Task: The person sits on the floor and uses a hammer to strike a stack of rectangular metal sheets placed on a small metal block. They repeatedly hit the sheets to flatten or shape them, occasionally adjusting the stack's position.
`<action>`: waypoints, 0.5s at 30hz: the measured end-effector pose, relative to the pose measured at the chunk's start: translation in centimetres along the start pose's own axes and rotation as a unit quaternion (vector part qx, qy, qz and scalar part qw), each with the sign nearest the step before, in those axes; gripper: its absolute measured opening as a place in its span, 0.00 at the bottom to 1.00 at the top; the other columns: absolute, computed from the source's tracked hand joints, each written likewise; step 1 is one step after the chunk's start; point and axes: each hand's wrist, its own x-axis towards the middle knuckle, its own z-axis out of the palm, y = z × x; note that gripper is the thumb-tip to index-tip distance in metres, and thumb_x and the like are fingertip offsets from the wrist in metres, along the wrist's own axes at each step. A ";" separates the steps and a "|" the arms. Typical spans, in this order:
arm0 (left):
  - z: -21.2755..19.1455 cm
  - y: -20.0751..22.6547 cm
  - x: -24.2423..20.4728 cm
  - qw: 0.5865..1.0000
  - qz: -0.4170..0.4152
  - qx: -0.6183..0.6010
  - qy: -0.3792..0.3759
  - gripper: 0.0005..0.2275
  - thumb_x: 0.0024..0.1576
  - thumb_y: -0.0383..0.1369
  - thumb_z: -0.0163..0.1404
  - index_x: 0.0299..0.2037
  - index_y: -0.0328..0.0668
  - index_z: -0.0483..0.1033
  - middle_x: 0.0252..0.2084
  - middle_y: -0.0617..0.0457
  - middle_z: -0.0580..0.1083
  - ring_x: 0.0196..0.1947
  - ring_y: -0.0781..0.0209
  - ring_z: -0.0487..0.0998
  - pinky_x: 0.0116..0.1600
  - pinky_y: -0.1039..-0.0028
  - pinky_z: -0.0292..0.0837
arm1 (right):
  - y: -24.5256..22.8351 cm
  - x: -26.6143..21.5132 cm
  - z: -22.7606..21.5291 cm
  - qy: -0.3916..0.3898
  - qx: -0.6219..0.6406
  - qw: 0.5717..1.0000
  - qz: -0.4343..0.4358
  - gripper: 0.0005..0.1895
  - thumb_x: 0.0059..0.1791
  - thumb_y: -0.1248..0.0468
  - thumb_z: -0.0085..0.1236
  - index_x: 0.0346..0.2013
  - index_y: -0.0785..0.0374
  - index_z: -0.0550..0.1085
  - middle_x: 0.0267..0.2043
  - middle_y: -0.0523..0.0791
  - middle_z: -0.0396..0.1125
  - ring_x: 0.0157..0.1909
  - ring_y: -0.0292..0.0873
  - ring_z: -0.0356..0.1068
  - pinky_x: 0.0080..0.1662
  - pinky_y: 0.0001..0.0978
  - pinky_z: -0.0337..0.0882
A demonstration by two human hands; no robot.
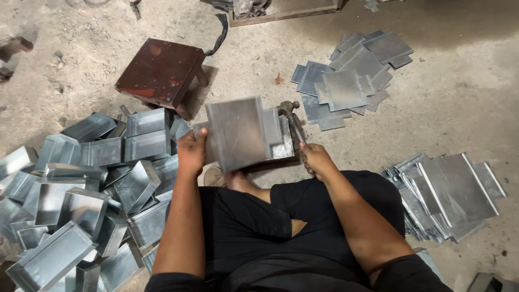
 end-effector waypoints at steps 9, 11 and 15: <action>-0.4 -1.3 -1.1 0.845 0.282 0.392 -0.231 0.29 0.48 0.16 0.48 0.60 0.53 0.78 0.66 0.51 0.74 0.69 0.46 0.69 0.68 0.60 0.67 | -2.9 -1.1 -1.2 0.085 0.010 0.932 -0.352 0.11 0.57 0.59 0.55 0.42 0.65 0.68 0.23 0.40 0.60 0.21 0.32 0.58 0.24 0.25 0.58; -0.1 -3.0 -1.0 0.812 0.196 0.483 -0.264 0.33 0.44 0.27 0.57 0.65 0.55 0.72 0.69 0.47 0.67 0.68 0.39 0.63 0.65 0.55 0.62 | -3.5 -1.8 -2.4 0.028 0.079 0.927 -0.365 0.10 0.58 0.59 0.52 0.45 0.63 0.65 0.26 0.41 0.63 0.22 0.32 0.62 0.26 0.24 0.66; -0.8 -5.8 0.0 0.880 -0.007 0.458 -0.127 0.25 0.56 0.31 0.50 0.67 0.56 0.70 0.66 0.48 0.71 0.64 0.46 0.73 0.63 0.60 0.68 | -3.0 -3.7 -1.8 0.009 0.098 0.927 -0.361 0.09 0.59 0.59 0.48 0.46 0.61 0.62 0.23 0.40 0.58 0.19 0.32 0.59 0.24 0.24 0.64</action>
